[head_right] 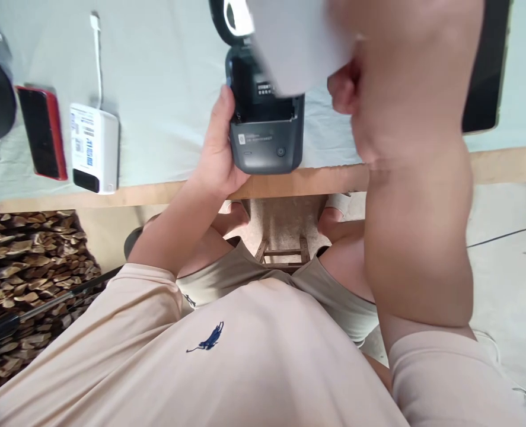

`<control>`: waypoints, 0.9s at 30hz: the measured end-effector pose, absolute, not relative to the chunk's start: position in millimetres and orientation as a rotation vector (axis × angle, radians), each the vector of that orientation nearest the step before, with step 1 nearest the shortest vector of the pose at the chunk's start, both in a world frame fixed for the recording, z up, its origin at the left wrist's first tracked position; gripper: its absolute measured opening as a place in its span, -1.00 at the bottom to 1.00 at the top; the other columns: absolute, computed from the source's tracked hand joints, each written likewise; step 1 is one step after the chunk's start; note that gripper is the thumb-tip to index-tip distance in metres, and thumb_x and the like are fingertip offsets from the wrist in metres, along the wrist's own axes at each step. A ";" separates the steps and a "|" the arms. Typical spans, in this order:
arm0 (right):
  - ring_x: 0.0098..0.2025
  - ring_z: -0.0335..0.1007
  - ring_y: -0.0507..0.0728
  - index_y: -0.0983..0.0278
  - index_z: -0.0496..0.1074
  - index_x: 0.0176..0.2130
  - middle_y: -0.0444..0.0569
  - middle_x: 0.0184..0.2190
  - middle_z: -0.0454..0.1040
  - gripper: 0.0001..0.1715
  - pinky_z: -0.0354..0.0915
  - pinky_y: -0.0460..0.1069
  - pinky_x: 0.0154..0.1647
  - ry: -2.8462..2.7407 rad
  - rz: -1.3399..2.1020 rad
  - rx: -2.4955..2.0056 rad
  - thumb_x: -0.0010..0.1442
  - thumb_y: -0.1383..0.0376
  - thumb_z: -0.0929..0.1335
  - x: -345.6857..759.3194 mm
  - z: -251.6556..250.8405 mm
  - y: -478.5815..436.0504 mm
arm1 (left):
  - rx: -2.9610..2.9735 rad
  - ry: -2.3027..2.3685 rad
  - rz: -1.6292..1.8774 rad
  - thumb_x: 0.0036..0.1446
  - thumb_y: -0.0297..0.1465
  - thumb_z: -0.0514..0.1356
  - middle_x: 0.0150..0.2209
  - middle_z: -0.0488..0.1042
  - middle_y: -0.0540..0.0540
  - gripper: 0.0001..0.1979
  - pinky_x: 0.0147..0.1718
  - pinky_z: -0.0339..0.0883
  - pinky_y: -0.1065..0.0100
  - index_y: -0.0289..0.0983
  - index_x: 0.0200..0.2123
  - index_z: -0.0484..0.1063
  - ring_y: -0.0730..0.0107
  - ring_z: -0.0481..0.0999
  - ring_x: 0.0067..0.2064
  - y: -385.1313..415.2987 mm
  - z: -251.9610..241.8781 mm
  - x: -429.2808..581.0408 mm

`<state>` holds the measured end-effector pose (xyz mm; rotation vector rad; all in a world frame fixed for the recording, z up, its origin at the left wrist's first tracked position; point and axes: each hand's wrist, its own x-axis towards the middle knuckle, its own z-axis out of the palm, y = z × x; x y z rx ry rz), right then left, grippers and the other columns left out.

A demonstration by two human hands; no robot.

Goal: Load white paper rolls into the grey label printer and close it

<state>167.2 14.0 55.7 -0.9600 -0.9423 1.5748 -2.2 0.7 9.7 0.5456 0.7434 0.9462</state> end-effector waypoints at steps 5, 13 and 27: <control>-0.50 0.14 -0.24 0.18 0.15 -0.19 -0.22 -0.29 0.25 -0.06 -0.01 -0.29 -0.68 -0.767 1.527 -1.089 -0.58 -0.08 0.45 164.2 38.6 25.3 | 0.457 0.822 0.880 0.10 -0.08 -0.01 -0.20 0.56 -0.04 -0.60 -0.06 0.45 0.36 -0.19 -0.20 0.43 0.27 0.44 0.07 1.9 11.5 -4.4; -0.45 0.17 -0.28 0.07 -0.13 0.00 -0.20 -0.02 0.14 -0.46 0.29 -0.21 -0.42 -1.060 1.073 -1.460 0.08 0.03 0.17 149.0 15.0 21.0 | 0.360 0.790 0.951 0.10 -0.14 0.03 -0.23 0.57 -0.05 -0.65 -0.07 0.47 0.32 -0.23 -0.25 0.46 0.23 0.46 0.06 -1.6 17.2 -1.5; -0.41 0.10 -0.24 0.17 0.11 0.02 -0.17 -0.32 0.30 -0.40 0.08 -0.20 -0.34 -1.648 0.605 -1.698 -0.04 0.27 0.30 164.0 2.7 -4.8 | 0.420 0.841 0.898 0.03 -0.05 0.08 -0.34 0.57 -0.06 -0.58 -0.14 0.48 0.35 -0.21 -0.20 0.46 0.22 0.46 0.05 -1.1 9.9 -7.3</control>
